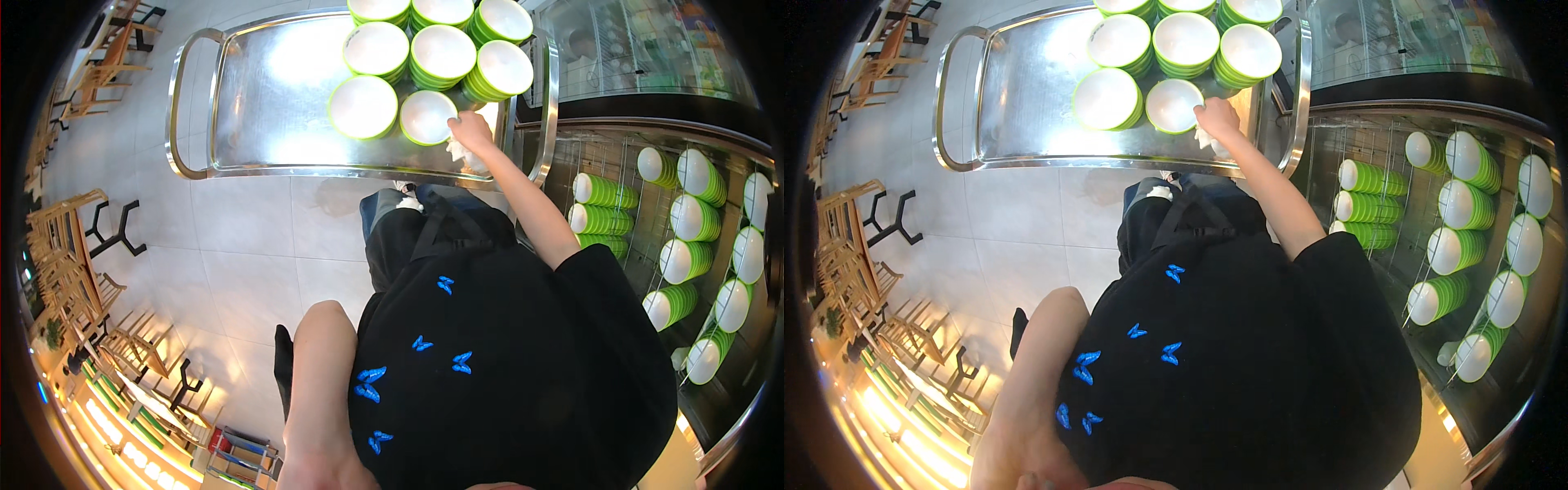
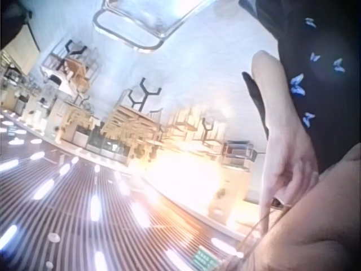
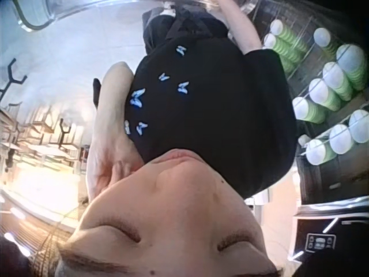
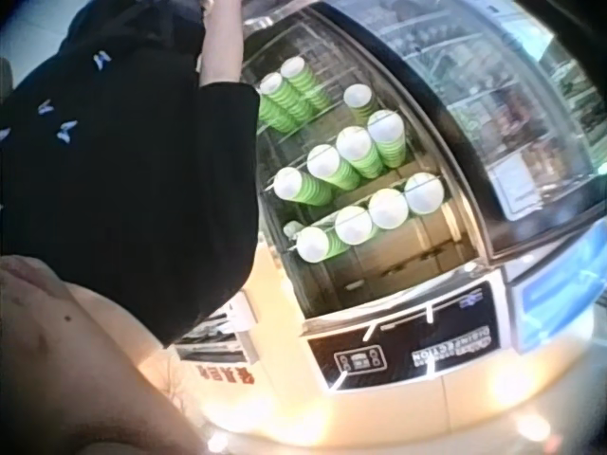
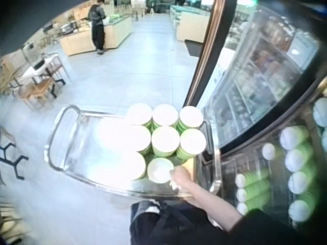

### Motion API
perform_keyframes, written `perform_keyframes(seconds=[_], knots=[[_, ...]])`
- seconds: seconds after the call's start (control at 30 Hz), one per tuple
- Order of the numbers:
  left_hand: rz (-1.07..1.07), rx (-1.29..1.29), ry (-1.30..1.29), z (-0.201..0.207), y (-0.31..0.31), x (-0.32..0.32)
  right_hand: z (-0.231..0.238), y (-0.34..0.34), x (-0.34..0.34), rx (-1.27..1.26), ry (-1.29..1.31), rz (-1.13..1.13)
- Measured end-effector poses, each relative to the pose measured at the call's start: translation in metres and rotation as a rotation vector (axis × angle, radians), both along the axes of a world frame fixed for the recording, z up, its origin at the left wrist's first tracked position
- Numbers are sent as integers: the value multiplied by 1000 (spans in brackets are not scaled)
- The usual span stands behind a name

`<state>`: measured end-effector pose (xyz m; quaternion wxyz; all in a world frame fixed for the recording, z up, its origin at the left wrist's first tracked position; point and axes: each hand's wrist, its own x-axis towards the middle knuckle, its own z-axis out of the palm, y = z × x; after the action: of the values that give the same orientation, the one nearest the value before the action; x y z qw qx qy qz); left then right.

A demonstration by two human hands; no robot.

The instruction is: Cleaning and drying plastic bowls while placing them on a cart in a restaurant.

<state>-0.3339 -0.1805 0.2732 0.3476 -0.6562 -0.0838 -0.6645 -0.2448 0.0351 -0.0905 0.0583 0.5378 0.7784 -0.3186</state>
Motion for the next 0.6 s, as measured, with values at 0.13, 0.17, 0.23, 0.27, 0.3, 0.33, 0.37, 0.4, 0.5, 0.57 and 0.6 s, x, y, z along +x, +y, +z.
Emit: perform_keyframes(seconds=[0.13,0.17,0.23,0.27,0.3,0.33,0.37,0.4,0.5,0.57,0.6], knots=[[-608,-247,91,-28,3,-12,-16,7,32,-4,123,-165],[-503,-220,14,-33,2,-12,-17,3,34,37,177,-191],[-290,-161,-137,-42,8,-14,-2,-4,35,-14,227,-239],[-181,-130,-211,-48,10,-14,7,-8,36,-68,273,-283],[-94,-93,-289,-56,15,-12,21,-10,44,-57,275,-302],[-27,-61,-375,-71,24,-10,32,-10,57,-41,294,-319],[37,-33,-465,-87,32,-5,44,-12,72,-22,312,-341],[103,-314,-572,-121,42,3,50,-11,90,-3,289,-403],[-67,-1125,-751,-184,50,4,92,-40,84,-9,469,-350],[-45,-1744,-774,-210,75,6,110,-51,92,-71,588,-332],[-255,-1876,-984,-223,81,14,124,-56,90,-67,599,-336]])
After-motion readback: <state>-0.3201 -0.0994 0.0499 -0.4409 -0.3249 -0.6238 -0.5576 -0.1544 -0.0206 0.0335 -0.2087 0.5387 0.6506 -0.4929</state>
